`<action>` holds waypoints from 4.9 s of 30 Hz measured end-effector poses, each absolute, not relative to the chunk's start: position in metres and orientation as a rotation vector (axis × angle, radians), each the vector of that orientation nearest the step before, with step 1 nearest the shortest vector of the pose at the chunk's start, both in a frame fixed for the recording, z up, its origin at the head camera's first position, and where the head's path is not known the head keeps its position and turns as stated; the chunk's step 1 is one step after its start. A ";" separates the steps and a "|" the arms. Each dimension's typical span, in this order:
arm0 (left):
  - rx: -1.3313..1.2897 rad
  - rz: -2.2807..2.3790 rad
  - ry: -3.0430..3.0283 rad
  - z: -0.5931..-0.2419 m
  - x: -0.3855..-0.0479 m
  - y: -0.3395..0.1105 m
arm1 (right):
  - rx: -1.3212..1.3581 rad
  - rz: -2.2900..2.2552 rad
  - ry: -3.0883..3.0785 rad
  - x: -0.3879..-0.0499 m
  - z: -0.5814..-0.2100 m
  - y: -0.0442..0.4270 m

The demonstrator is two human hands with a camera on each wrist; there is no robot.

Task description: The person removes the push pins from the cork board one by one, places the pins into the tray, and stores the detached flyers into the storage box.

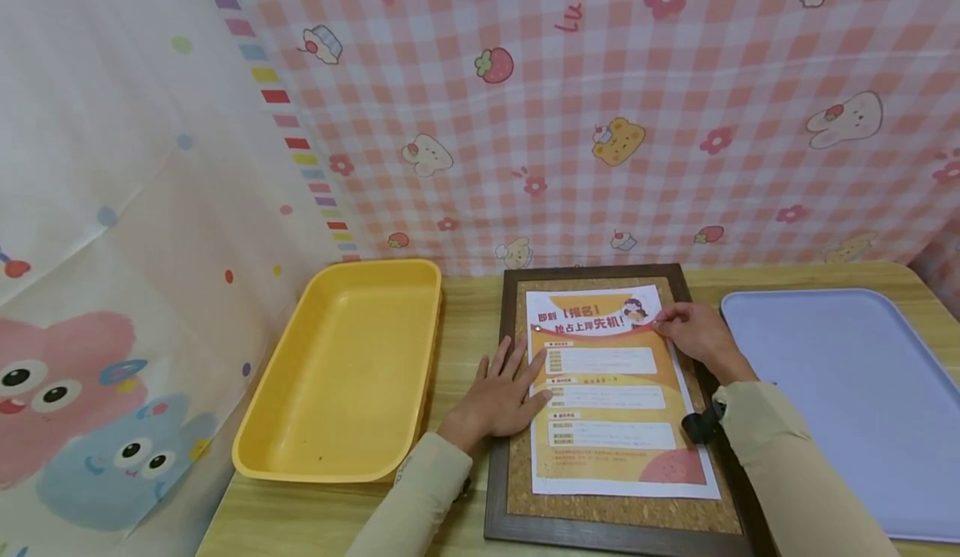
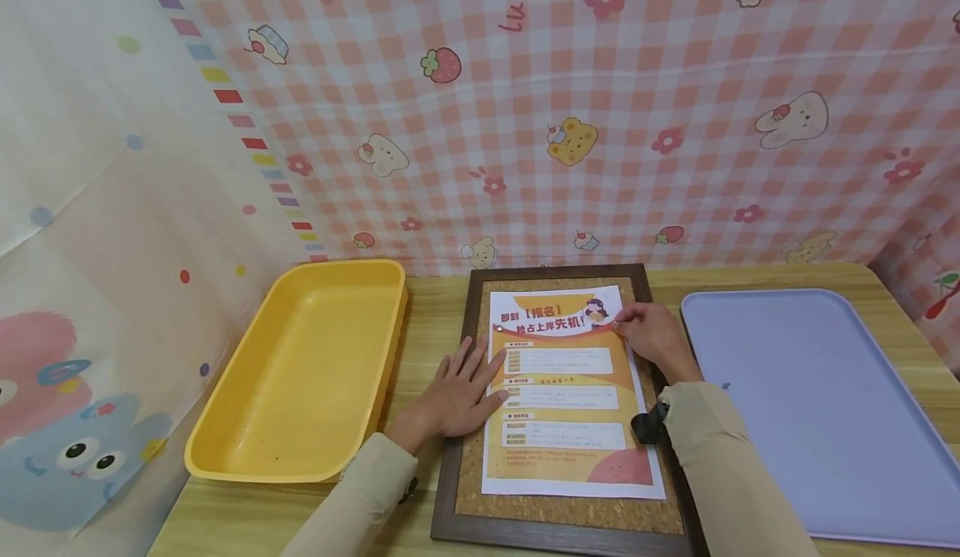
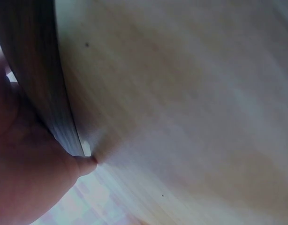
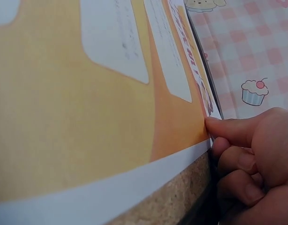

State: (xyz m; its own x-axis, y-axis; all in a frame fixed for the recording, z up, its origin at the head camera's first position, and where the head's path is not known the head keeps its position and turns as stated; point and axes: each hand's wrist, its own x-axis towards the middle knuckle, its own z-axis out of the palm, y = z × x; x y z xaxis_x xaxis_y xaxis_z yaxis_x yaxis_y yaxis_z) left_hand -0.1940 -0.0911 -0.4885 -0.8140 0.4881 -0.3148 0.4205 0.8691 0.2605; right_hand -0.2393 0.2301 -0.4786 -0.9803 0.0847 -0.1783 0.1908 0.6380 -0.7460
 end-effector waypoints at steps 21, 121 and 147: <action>0.670 0.243 2.647 -0.487 -0.195 -0.090 | 0.250 -1.287 2.709 -0.239 -0.479 0.230; 0.688 0.248 2.672 -0.481 -0.193 -0.091 | 0.171 -1.504 2.595 -0.214 -0.469 0.251; 0.683 0.269 2.660 -0.488 -0.194 -0.091 | 0.158 -1.385 2.648 -0.174 -0.459 0.326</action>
